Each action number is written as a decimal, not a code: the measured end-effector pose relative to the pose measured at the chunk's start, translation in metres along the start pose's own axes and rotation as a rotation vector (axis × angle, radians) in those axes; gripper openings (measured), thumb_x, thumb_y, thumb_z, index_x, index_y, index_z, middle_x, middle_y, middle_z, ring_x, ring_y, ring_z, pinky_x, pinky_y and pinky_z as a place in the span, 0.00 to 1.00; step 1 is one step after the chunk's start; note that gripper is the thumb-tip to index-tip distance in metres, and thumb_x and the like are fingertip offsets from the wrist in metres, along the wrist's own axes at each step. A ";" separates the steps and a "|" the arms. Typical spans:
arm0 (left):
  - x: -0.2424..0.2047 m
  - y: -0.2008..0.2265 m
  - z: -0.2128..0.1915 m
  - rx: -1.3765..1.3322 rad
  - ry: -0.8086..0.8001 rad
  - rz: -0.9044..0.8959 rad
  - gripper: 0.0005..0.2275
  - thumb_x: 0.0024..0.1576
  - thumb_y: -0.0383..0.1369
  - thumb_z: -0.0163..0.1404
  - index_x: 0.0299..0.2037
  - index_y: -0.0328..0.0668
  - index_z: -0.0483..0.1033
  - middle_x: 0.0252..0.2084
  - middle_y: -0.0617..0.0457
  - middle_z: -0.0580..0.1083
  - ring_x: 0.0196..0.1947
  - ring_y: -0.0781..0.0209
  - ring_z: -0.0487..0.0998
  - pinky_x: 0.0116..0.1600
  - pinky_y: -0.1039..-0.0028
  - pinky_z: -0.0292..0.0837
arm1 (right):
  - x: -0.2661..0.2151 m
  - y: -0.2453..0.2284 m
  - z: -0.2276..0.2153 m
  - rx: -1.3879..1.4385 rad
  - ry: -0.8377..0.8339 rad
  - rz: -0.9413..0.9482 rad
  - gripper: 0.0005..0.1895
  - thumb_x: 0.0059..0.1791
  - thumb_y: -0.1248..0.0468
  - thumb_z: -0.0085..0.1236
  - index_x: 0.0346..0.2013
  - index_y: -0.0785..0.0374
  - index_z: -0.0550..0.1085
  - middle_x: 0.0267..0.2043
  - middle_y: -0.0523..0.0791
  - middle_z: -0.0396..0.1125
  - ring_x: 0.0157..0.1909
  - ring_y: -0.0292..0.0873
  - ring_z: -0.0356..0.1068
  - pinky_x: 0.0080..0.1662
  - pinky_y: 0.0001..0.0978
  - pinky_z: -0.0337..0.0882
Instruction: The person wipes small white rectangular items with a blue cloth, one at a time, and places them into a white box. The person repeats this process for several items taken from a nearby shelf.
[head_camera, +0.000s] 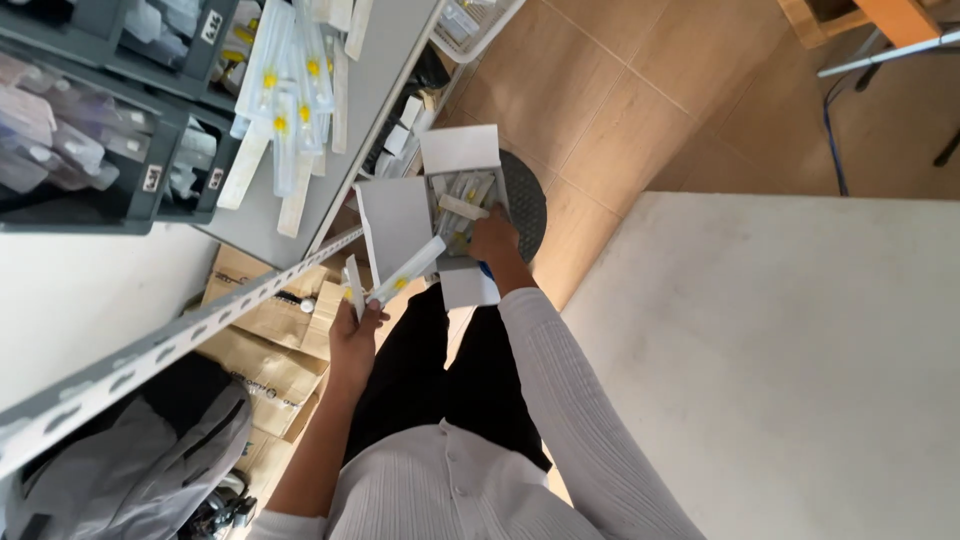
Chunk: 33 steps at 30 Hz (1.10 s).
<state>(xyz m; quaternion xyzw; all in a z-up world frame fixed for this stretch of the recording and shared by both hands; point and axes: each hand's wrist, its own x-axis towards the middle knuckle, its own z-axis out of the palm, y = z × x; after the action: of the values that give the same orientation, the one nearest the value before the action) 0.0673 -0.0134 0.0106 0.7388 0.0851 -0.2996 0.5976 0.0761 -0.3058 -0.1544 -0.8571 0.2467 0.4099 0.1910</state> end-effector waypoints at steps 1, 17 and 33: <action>0.006 -0.002 0.000 -0.002 0.002 0.003 0.10 0.66 0.35 0.48 0.44 0.33 0.69 0.38 0.52 0.75 0.39 0.64 0.78 0.47 0.72 0.73 | 0.009 0.001 -0.005 -0.002 0.003 -0.002 0.33 0.45 0.50 0.66 0.61 0.61 0.72 0.79 0.55 0.38 0.69 0.57 0.61 0.57 0.49 0.72; 0.013 0.002 0.001 0.007 0.088 -0.035 0.10 0.65 0.35 0.48 0.47 0.34 0.70 0.37 0.49 0.76 0.37 0.63 0.78 0.46 0.72 0.73 | 0.039 0.006 0.019 0.529 -0.095 -0.135 0.38 0.37 0.52 0.70 0.61 0.57 0.75 0.65 0.54 0.65 0.65 0.55 0.67 0.63 0.40 0.67; 0.017 0.045 0.033 -0.370 -0.107 -0.031 0.13 0.64 0.28 0.43 0.57 0.31 0.66 0.49 0.46 0.75 0.45 0.60 0.79 0.51 0.73 0.77 | -0.274 -0.084 -0.132 0.919 0.981 -0.671 0.12 0.51 0.69 0.63 0.49 0.64 0.74 0.53 0.50 0.68 0.55 0.52 0.70 0.59 0.38 0.69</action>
<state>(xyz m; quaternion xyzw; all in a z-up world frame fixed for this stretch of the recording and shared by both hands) 0.0917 -0.0603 0.0350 0.5980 0.1181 -0.3269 0.7222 0.0564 -0.2345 0.1529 -0.8046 0.1751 -0.2437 0.5125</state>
